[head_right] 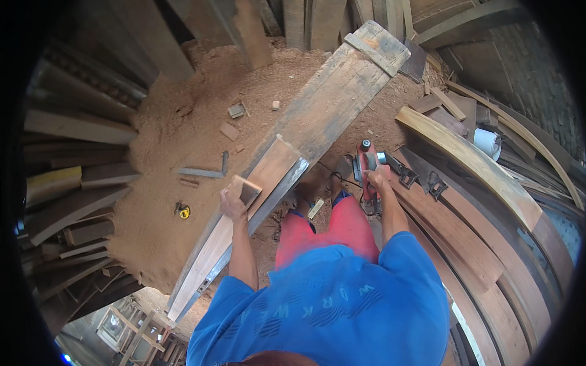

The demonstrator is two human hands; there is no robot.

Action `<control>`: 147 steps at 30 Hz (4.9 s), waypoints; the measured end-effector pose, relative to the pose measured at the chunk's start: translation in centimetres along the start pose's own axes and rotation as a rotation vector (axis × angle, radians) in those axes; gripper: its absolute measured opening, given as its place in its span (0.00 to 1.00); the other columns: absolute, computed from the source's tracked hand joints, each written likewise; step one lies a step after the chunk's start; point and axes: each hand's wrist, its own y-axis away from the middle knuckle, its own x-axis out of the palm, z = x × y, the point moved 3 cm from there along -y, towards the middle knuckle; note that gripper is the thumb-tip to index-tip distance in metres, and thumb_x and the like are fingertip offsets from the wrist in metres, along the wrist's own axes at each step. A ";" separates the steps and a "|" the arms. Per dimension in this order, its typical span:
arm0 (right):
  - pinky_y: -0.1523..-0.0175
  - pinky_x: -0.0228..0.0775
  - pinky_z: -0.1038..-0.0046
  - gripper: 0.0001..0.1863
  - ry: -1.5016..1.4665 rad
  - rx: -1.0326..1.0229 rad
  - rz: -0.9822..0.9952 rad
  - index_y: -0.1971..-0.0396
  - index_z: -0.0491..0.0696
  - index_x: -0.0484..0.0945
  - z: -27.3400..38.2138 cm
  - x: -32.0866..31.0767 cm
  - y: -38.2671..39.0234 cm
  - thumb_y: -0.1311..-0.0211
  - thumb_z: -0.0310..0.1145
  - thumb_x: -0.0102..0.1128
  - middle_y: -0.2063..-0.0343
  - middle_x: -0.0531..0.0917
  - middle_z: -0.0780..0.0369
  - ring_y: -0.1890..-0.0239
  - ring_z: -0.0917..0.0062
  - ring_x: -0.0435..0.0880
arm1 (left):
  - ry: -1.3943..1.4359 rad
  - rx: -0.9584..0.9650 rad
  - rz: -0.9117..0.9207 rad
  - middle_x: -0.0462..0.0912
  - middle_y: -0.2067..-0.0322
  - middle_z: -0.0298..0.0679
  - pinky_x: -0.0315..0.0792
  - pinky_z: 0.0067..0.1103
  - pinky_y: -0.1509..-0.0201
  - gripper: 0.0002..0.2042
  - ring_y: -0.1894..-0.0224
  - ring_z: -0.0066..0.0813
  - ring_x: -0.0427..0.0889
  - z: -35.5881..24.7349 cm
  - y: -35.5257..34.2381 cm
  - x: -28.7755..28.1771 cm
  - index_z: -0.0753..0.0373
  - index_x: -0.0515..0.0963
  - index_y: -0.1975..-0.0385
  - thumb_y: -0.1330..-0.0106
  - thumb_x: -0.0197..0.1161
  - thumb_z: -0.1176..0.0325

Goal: The person selects a long wooden plank from a stack and places it on a workbench. They measure the plank with a tape measure and mark it with a pencil. The person then uses a handheld electric sander to smooth the surface of the plank. Finally, they use a hand plane to further refine the wood's surface.

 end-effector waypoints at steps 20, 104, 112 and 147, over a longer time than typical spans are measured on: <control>0.51 0.72 0.61 0.21 0.601 -0.464 -0.077 0.57 0.40 0.79 -6.0 6.1 -34.4 0.47 0.38 0.64 0.61 0.84 0.51 0.57 0.61 0.83 | 0.388 -0.197 0.113 0.71 0.70 0.40 0.64 0.25 0.56 0.18 0.65 0.29 0.68 -4.0 -0.8 -1.9 0.66 0.70 0.66 0.28 0.35 0.59; 0.36 0.51 0.41 0.33 0.596 -0.561 -0.998 0.32 0.64 0.61 23.9 5.3 -10.9 0.34 0.61 0.40 0.31 0.61 0.59 0.33 0.49 0.59 | 0.128 -0.104 0.032 0.80 0.74 0.47 0.60 0.39 0.54 0.10 0.65 0.46 0.78 -3.8 -1.5 -3.8 0.60 0.75 0.69 0.38 0.54 0.61; 0.36 0.61 0.54 0.29 0.996 -0.756 -0.370 0.39 0.51 0.69 26.5 1.0 -10.3 0.34 0.53 0.47 0.38 0.69 0.49 0.37 0.51 0.68 | 0.263 -0.150 -0.029 0.82 0.73 0.47 0.60 0.40 0.56 0.13 0.62 0.47 0.78 -3.4 -0.9 -4.5 0.63 0.75 0.66 0.36 0.51 0.58; 0.58 0.70 0.69 0.23 0.375 -0.917 0.618 0.55 0.37 0.78 14.5 12.4 22.8 0.32 0.46 0.56 0.67 0.84 0.57 0.62 0.75 0.79 | 1.374 -0.224 0.067 0.71 0.72 0.27 0.65 0.17 0.63 0.11 0.68 0.15 0.65 3.1 4.3 -11.9 0.63 0.75 0.60 0.29 0.56 0.61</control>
